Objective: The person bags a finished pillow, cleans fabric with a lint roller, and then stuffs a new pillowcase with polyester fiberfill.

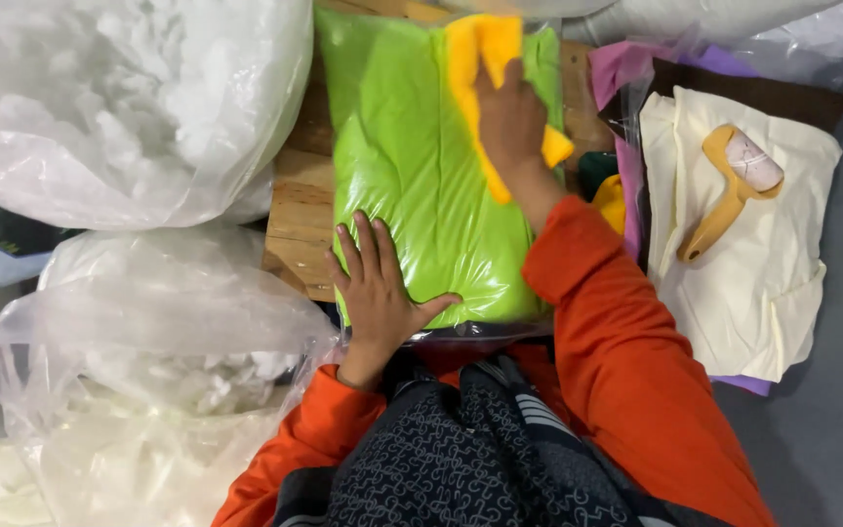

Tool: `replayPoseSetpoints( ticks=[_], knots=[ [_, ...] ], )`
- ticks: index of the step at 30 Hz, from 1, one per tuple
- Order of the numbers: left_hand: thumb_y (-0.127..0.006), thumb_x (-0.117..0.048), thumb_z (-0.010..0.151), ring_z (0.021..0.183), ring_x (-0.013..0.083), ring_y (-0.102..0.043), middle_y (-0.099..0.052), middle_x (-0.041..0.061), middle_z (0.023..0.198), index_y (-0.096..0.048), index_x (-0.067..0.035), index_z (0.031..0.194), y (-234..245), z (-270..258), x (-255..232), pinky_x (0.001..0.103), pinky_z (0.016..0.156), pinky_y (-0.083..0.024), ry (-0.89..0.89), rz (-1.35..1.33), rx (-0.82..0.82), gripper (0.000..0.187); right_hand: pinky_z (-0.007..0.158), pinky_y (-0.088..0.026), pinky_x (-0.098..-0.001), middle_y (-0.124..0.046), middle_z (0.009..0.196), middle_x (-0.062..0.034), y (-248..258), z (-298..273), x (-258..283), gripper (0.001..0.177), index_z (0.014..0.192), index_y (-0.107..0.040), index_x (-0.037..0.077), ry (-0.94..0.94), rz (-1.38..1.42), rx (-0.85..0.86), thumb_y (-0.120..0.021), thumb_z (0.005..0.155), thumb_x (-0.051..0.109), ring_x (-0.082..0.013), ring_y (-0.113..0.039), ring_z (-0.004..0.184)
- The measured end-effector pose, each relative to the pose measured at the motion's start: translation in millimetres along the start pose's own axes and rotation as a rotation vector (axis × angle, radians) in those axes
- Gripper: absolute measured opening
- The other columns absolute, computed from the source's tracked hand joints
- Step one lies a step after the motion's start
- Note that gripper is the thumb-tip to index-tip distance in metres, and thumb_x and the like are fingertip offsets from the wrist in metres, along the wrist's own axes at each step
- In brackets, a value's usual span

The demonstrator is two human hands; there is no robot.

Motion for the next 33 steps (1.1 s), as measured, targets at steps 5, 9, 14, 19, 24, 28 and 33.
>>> replayPoseSetpoints(
  ticks=[5, 9, 14, 19, 24, 28, 33],
  knots=[
    [-0.031, -0.107, 0.07, 0.159, 0.0468, -0.006, -0.008, 0.024, 0.171, -0.011, 0.001, 0.164, 4, 0, 3, 0.068, 0.127, -0.009, -0.001, -0.062, -0.051, 0.144, 0.062, -0.05, -0.0541, -0.064, 0.092, -0.0233, -14, 36, -87, 0.032, 0.128, -0.074, 0.013, -0.168, 0.3, -0.062, -0.06, 0.106, 0.032, -0.0442, -0.063, 0.075],
    [-0.025, -0.093, 0.082, 0.163, 0.0417, 0.004, 0.004, 0.01, 0.175, -0.002, -0.019, 0.167, 24, -6, 8, 0.074, 0.127, 0.005, -0.004, -0.671, -0.129, 0.115, 0.098, -0.051, -0.0445, -0.071, 0.125, -0.0215, 84, 2, -89, 0.033, 0.13, -0.068, -0.005, -0.094, 0.891, 0.03, -0.049, 0.11, 0.012, -0.0354, -0.067, 0.114],
    [-0.011, -0.099, 0.077, 0.152, 0.0547, 0.015, 0.005, 0.027, 0.17, -0.012, -0.005, 0.166, -12, -10, 14, 0.071, 0.117, 0.012, -0.064, -0.733, -0.208, 0.128, 0.071, -0.055, -0.0475, -0.059, 0.099, -0.0139, 208, -119, 74, 0.033, 0.129, -0.067, 0.017, -0.086, 0.801, 0.076, -0.067, 0.098, 0.03, -0.042, -0.065, 0.085],
    [-0.01, -0.089, 0.088, 0.15, 0.062, 0.004, -0.001, 0.038, 0.165, -0.013, -0.001, 0.163, -41, -11, 16, 0.073, 0.119, -0.002, -0.1, -0.373, -0.228, 0.116, 0.061, -0.053, -0.0355, -0.055, 0.108, -0.0102, 173, -157, 92, 0.05, 0.136, -0.057, 0.014, 0.107, 0.423, -0.129, -0.062, 0.093, 0.04, -0.0273, -0.059, 0.077],
    [-0.042, -0.067, 0.101, 0.152, 0.0569, 0.003, -0.006, 0.035, 0.166, -0.022, -0.001, 0.164, -26, -2, 2, 0.067, 0.121, -0.002, -0.054, -0.215, -0.248, 0.093, 0.052, -0.059, -0.0396, -0.053, 0.112, -0.0058, 103, -149, -3, 0.059, 0.15, -0.052, 0.044, -0.197, 0.133, -0.01, -0.07, 0.094, 0.051, -0.0239, -0.069, 0.067],
    [-0.047, -0.066, 0.099, 0.152, 0.0562, -0.003, -0.014, 0.033, 0.167, -0.035, -0.004, 0.162, -23, -1, -1, 0.066, 0.121, -0.005, -0.037, -0.186, -0.277, 0.089, 0.06, -0.06, -0.0434, -0.059, 0.102, -0.0082, 42, -161, -83, 0.047, 0.15, -0.056, 0.033, -0.36, 0.166, 0.089, -0.062, 0.104, 0.044, -0.0301, -0.073, 0.076],
    [-0.054, -0.063, 0.096, 0.146, 0.064, -0.018, -0.02, 0.035, 0.164, -0.034, -0.002, 0.161, -16, -6, 10, 0.074, 0.114, -0.013, -0.034, -0.215, -0.265, 0.092, 0.101, -0.05, -0.0374, -0.072, 0.128, -0.016, 136, -160, -75, 0.04, 0.139, -0.069, 0.01, -0.31, 0.787, -0.196, -0.073, 0.1, 0.02, -0.033, -0.067, 0.119]
  ],
)
Point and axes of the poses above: each hand's wrist, its own z-axis towards the middle knuckle, its own y-axis out of the back of the hand, x = y × z, the point moved 3 cm from there along z, towards the middle knuckle
